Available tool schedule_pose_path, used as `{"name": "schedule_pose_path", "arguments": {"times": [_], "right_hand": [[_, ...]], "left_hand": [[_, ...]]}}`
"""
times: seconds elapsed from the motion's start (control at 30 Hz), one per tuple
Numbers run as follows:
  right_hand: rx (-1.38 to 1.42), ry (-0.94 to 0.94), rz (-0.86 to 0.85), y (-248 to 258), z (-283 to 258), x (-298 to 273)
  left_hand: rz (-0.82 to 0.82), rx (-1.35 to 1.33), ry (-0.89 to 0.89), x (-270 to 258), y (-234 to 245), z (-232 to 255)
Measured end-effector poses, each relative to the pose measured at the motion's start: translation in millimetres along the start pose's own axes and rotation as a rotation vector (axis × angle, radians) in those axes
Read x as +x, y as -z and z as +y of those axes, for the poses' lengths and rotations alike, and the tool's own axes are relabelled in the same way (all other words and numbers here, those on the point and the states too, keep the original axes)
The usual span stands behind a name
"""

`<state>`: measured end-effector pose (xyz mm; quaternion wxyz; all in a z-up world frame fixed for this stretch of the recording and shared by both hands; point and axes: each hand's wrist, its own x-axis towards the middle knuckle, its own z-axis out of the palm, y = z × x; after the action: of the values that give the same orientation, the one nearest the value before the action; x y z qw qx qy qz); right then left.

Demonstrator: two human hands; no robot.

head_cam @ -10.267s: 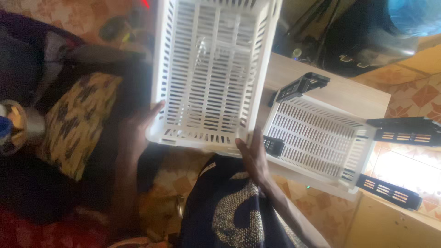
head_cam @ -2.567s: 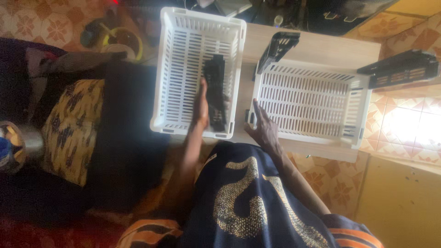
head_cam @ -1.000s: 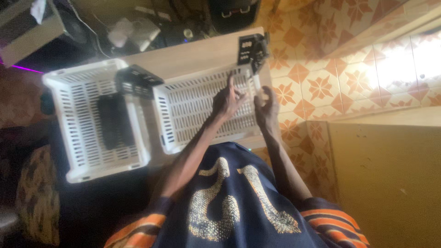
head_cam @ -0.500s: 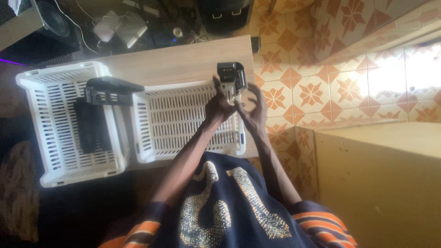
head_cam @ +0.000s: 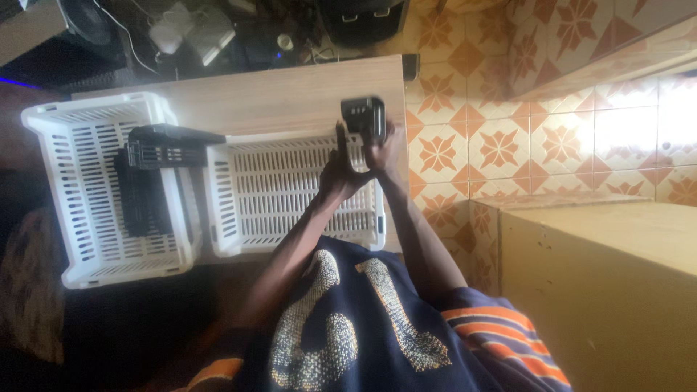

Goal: The person repeatedly picks up black plastic battery components from a white basket, inspects them, and places them into a second white basket. The person handles the components one at a time, turning them over and moving them between baskets.

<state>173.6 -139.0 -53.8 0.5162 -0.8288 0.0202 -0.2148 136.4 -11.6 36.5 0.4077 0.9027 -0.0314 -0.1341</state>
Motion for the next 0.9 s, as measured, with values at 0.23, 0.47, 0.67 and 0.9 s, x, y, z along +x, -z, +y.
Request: {"name": "schedule_pose_path", "arguments": {"times": [0.23, 0.47, 0.67, 0.9], "right_hand": [[-0.026, -0.214, -0.125, 7.5, -20.0, 14.7], [-0.119, -0.164, -0.114, 5.8, -3.6, 2.1], [0.081, 0.224, -0.022, 22.9, -43.1, 4.0], [0.129, 0.041, -0.336, 22.3, -152.6, 26.2]], "left_hand": [[-0.091, 0.075, 0.211, 4.2, 7.6, 12.7], [-0.031, 0.019, 0.219, -6.8, 6.3, 14.5], [0.177, -0.043, 0.005, -10.2, -2.8, 4.5], [0.277, 0.047, -0.201, -12.8, -35.2, -35.8]]}}
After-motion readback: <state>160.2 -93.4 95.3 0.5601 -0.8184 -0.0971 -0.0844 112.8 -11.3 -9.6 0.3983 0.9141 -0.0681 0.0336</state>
